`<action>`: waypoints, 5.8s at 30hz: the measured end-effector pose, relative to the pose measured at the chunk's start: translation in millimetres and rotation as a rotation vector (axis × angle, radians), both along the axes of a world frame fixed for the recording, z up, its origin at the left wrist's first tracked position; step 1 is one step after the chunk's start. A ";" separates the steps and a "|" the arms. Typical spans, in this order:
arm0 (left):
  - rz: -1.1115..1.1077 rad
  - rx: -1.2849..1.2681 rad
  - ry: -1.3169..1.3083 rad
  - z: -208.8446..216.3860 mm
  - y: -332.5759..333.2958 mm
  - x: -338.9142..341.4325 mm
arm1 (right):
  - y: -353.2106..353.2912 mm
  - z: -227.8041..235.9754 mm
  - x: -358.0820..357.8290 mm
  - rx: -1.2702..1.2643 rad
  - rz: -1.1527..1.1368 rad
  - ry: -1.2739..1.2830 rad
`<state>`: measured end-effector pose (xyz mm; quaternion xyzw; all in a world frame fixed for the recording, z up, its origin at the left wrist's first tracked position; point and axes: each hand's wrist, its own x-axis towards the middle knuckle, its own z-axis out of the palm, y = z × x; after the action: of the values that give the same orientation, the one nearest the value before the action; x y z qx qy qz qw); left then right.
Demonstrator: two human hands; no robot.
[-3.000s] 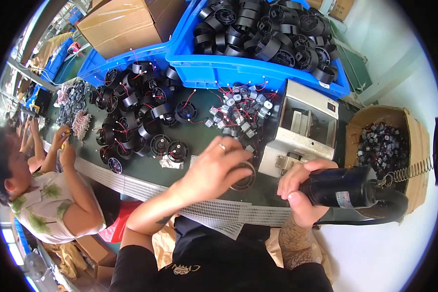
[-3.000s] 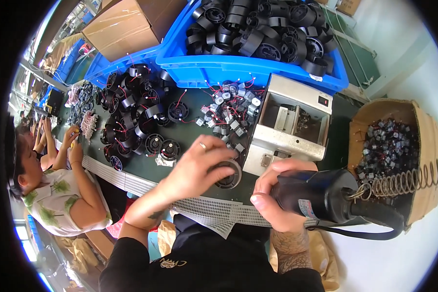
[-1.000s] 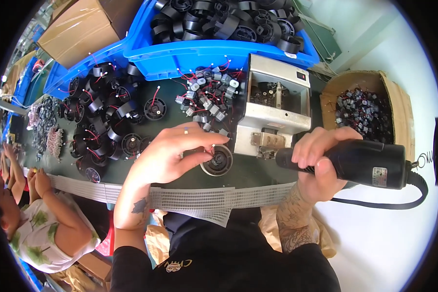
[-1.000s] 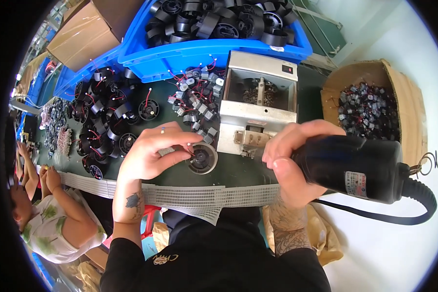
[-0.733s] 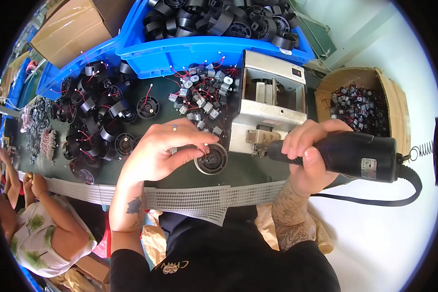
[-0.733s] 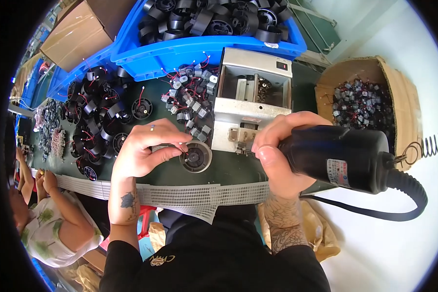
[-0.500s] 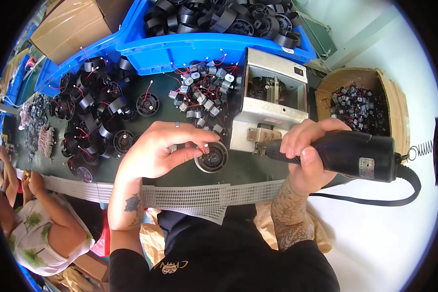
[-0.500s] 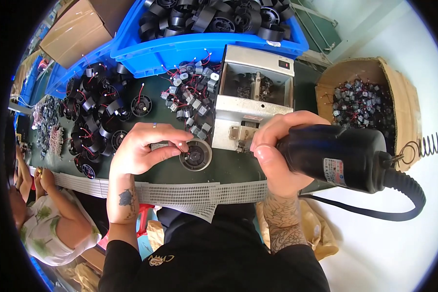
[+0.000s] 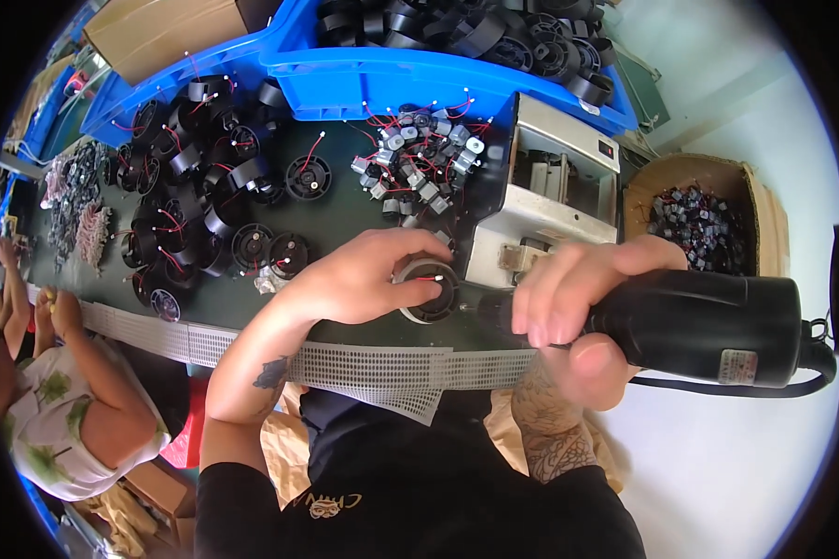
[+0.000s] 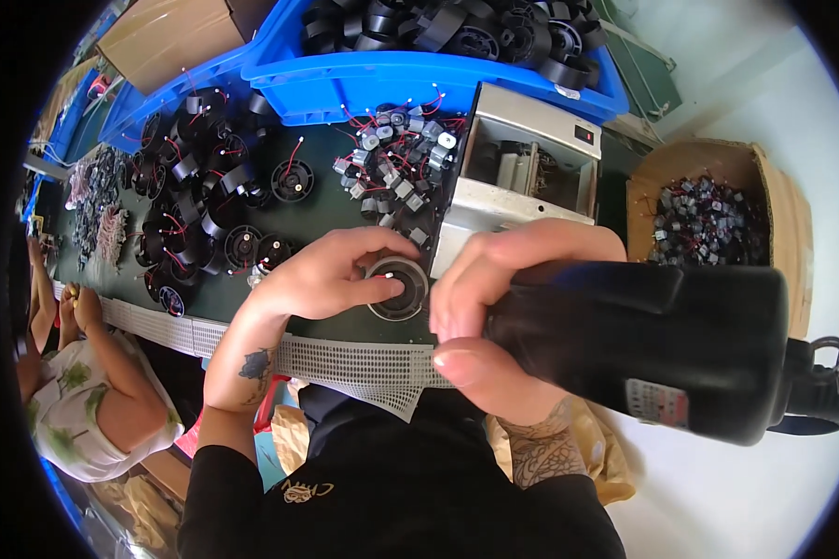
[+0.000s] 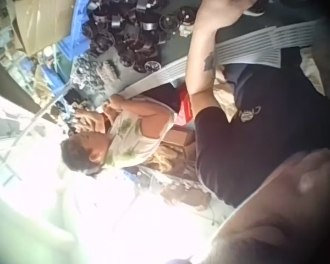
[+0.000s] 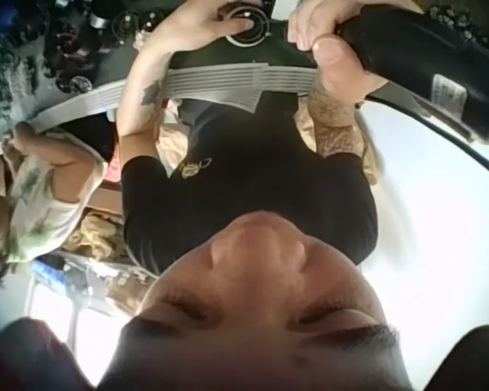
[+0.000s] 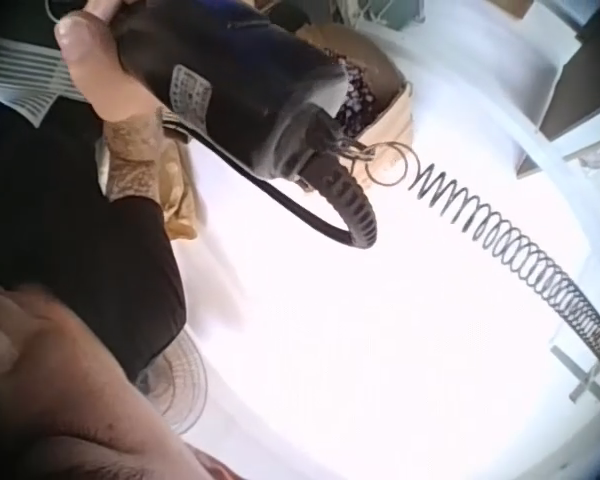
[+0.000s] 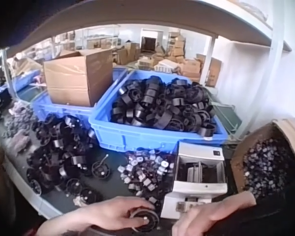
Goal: The person assembles electronic motor parts by securing plastic parts, electrical wires, and small motors into a motor housing with screws, using an electric screwdriver.
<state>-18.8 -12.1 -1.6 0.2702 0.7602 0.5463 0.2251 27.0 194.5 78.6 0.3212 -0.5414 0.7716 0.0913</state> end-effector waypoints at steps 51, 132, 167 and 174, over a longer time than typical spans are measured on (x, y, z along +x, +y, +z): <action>1.020 -0.528 0.520 78.0 -173.9 -58.8 | 8.1 -36.1 10.7 -0.190 -0.194 -0.149; 0.205 -0.036 0.252 52.0 7.6 10.5 | 12.6 -40.8 7.7 -0.024 -0.306 -0.217; 0.053 -0.075 -0.204 17.9 0.7 0.8 | 46.0 -31.7 -5.9 -0.011 -0.216 0.096; 0.019 -0.036 -0.108 14.7 0.6 0.3 | 19.7 -9.1 1.1 0.024 0.017 0.067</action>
<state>-18.5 -11.5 13.2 0.2292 0.7592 0.5484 0.2655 28.1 214.2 69.5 0.3524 -0.5444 0.7547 0.0988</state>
